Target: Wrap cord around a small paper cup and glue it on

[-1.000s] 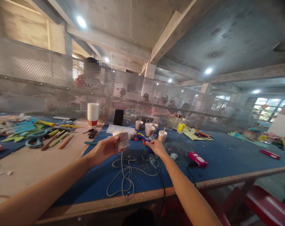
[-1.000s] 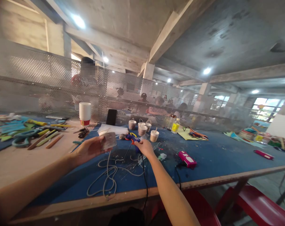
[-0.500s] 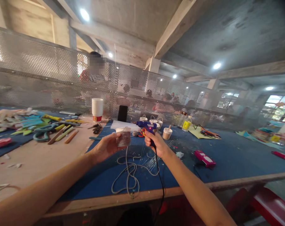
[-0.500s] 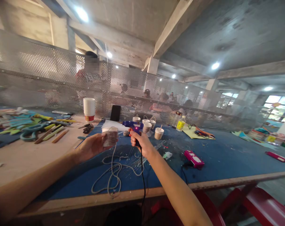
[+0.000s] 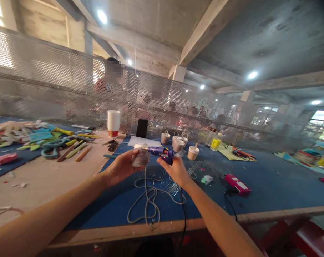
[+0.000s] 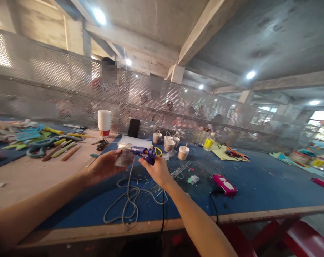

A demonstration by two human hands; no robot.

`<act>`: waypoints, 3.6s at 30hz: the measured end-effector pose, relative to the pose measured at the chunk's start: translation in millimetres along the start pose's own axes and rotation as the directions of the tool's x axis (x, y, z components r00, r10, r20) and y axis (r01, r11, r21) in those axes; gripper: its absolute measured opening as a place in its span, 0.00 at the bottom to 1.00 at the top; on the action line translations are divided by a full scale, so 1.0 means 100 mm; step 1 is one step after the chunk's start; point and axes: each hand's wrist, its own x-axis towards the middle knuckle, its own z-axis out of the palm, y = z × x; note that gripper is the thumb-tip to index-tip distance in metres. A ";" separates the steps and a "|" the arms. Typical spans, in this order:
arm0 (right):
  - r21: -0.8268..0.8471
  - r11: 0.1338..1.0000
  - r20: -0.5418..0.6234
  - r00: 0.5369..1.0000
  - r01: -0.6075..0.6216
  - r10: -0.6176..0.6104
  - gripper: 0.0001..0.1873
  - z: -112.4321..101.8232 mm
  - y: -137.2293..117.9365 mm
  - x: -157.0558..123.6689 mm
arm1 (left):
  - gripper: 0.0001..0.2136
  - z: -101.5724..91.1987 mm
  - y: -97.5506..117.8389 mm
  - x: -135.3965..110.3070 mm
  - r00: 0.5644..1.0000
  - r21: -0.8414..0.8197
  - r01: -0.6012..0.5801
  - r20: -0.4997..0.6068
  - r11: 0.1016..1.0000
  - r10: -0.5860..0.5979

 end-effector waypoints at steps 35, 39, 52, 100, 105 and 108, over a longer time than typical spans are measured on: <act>-0.346 0.911 -0.051 0.965 0.226 -0.259 0.17 0.00 0.16 -0.04 | 0.13 -0.07 -0.07 0.03 1.000 0.126 -0.009 0.014 0.992 0.007; -0.391 0.891 -0.055 0.961 0.230 -0.272 0.17 0.00 0.17 -0.04 | 0.13 -0.08 -0.07 0.03 1.000 0.137 -0.007 0.027 0.990 0.004; -0.433 0.874 -0.053 0.961 0.222 -0.270 0.18 -0.01 0.15 -0.05 | 0.12 -0.09 -0.08 0.04 0.999 0.148 0.002 0.031 0.989 -0.007; -0.399 0.889 -0.039 0.964 0.226 -0.263 0.17 -0.06 0.12 -0.04 | 0.10 -0.03 -0.02 0.00 1.000 0.133 -0.030 0.000 0.991 0.030; -0.408 0.887 -0.046 0.965 0.216 -0.256 0.16 -0.07 0.12 -0.04 | 0.11 -0.04 0.00 0.00 1.000 0.145 -0.026 0.004 0.989 0.025; -0.417 0.884 -0.049 0.966 0.211 -0.253 0.16 -0.07 0.12 -0.04 | 0.10 -0.03 0.01 -0.01 0.999 0.137 -0.031 -0.008 0.990 0.032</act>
